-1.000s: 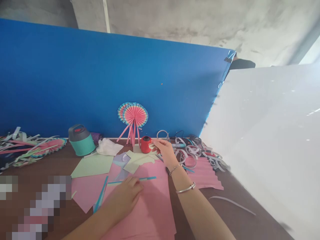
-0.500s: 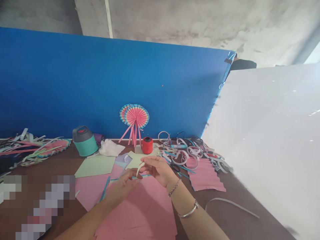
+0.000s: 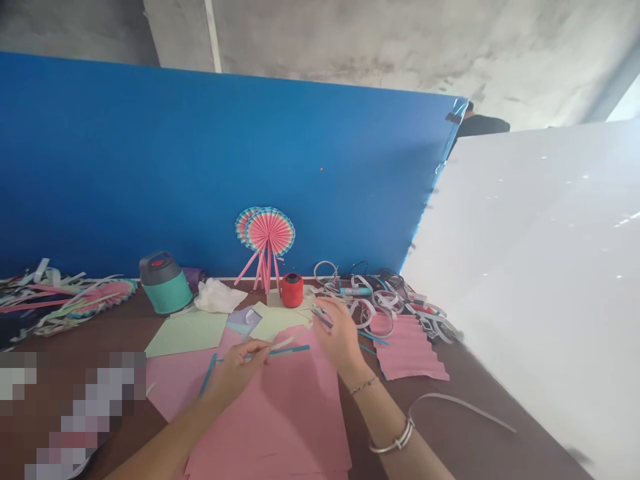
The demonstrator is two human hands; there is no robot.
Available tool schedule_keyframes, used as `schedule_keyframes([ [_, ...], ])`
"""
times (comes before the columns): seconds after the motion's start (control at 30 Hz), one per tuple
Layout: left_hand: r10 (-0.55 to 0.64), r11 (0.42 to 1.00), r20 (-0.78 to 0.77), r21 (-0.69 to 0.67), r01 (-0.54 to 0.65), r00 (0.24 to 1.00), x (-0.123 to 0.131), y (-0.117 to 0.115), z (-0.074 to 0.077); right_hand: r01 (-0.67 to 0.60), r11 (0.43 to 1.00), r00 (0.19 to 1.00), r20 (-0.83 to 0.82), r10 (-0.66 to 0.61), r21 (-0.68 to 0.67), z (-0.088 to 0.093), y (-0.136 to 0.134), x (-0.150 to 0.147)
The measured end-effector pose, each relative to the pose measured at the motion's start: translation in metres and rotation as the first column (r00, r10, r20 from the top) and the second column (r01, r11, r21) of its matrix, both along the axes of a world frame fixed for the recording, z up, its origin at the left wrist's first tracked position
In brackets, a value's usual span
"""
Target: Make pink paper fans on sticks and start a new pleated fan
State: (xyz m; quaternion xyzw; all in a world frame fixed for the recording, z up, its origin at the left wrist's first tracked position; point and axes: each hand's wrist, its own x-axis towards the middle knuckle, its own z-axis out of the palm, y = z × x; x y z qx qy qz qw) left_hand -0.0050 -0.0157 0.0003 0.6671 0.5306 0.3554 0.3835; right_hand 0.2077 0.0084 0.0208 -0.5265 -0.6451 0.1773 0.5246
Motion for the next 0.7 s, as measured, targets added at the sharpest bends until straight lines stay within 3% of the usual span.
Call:
schedule_keyframes([
  [0.07,-0.006,0.998,-0.055,0.063,0.009,0.998,0.003,-0.003,-0.001,-0.196,0.976,0.957,0.233,0.171,0.091,-0.003,-0.010,-0.017],
  [0.1,-0.008,0.996,-0.076,0.093,0.015,0.997,0.004,-0.005,-0.002,-0.299,0.951,0.911,0.317,0.263,0.073,-0.006,-0.014,-0.025],
  [0.17,-0.008,0.991,-0.122,0.132,0.024,0.992,0.004,-0.007,-0.004,-0.372,0.928,0.855,0.385,0.347,-0.010,-0.012,-0.019,-0.037],
  [0.3,0.003,0.991,-0.177,0.132,0.021,0.984,0.005,-0.009,-0.008,-0.287,0.941,0.875,0.352,0.333,-0.177,-0.021,-0.018,-0.041],
  [0.43,0.016,0.996,-0.168,0.087,-0.001,0.986,0.007,-0.008,-0.012,-0.253,0.916,0.903,0.265,0.339,-0.312,-0.017,-0.016,-0.033],
  [0.57,0.052,0.996,-0.214,0.089,-0.033,0.975,0.008,-0.008,-0.009,-0.274,0.893,0.916,0.185,0.355,-0.358,-0.018,-0.012,-0.027],
  [0.7,0.076,0.977,-0.341,0.211,-0.002,0.937,0.007,-0.007,-0.009,-0.228,0.890,0.941,0.144,0.305,-0.395,-0.030,0.003,-0.010],
])
